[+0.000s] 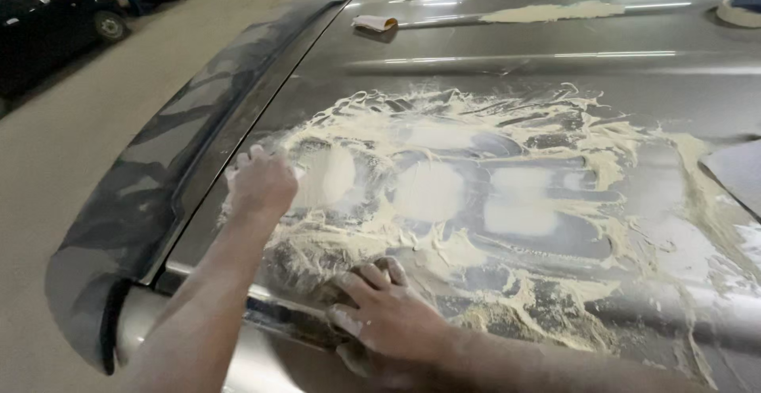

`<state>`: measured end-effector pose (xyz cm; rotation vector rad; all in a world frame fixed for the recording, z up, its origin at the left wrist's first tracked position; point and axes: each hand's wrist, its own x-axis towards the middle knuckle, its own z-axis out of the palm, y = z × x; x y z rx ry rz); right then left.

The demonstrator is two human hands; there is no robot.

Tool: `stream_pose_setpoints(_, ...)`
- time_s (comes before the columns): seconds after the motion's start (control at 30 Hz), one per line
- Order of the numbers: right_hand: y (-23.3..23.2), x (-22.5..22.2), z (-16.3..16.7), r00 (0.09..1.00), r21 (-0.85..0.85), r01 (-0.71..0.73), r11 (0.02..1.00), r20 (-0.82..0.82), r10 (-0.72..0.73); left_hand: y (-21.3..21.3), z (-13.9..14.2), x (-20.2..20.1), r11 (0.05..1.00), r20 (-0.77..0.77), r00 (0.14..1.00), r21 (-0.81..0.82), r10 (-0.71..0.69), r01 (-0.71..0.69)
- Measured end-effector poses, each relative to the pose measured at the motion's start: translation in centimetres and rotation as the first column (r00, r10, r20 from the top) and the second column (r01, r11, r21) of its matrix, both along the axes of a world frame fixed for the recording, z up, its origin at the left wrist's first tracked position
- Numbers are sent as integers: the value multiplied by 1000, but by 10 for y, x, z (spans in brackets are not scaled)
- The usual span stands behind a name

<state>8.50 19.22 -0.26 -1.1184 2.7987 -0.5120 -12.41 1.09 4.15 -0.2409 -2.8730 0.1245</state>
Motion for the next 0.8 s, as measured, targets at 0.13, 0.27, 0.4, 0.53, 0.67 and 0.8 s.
stream_pose_setpoints(0.13,-1,1,1,999,12,45,999,16,-45,-4,-11,33,980,-5,996,178,-89,88)
stream_pose_setpoints(0.27,3,-2,-18,996,-76,15,997,-89,-22,-13,-24,49,993,159,981,57,-110,102)
stream_pose_setpoints(0.4,2,-4,-21,987,-89,-24,996,-162,9,6,-20,-2,991,20,990,11,-137,136)
stream_pose_setpoints(0.53,1,1,-7,997,-60,45,997,73,-40,30,-10,-38,992,-62,994,82,-93,98)
stream_pose_setpoints(0.67,2,0,-11,999,-82,5,997,-46,-9,29,-16,5,980,-44,986,112,-162,166)
stream_pose_setpoints(0.8,1,-7,-32,998,-58,-21,998,-61,18,26,-21,39,987,104,981,18,-162,161)
